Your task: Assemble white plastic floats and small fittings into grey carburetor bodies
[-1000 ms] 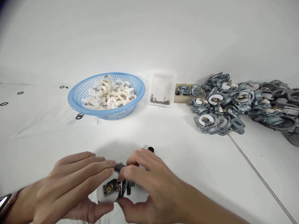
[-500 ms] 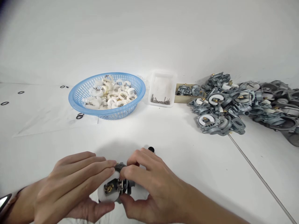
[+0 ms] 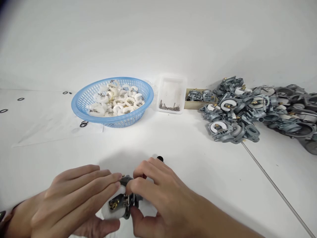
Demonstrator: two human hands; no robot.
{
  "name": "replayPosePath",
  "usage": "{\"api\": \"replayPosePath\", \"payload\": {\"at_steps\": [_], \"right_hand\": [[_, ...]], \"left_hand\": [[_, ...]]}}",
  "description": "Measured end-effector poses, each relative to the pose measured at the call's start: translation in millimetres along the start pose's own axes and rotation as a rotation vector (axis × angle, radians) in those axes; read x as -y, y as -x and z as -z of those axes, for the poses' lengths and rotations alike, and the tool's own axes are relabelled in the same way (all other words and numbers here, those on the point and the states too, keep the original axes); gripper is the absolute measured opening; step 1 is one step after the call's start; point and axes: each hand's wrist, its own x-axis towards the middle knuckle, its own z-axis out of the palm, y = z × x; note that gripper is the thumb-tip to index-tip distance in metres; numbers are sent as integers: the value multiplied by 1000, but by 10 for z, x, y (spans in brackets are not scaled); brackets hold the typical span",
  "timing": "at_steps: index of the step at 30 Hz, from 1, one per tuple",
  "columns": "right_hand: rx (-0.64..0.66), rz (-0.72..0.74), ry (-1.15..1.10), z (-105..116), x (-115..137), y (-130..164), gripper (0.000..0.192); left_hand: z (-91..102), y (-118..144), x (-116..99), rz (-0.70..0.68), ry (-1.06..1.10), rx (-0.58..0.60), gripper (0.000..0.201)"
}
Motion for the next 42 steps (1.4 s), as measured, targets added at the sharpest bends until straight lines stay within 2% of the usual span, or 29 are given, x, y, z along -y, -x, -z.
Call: {"api": "replayPosePath", "payload": {"at_steps": [7, 11, 14, 22, 39, 42], "right_hand": [[-58, 53, -2, 15, 27, 10, 38], [-118, 72, -15, -27, 57, 4, 40], [-136, 83, -27, -65, 49, -5, 39], [-133, 96, -30, -61, 64, -30, 39], [-138, 136, 0, -68, 72, -23, 45], [-145, 135, 9, -71, 74, -18, 45]], "left_hand": [[16, -21, -6, -15, 27, -14, 35], [90, -34, -8, 6, 19, 97, 36], [127, -40, -8, 4, 6, 132, 35], [94, 5, -109, 89, -32, 83, 37], [66, 14, -78, 13, -18, 72, 34], [56, 10, -78, 52, -26, 73, 35]]}}
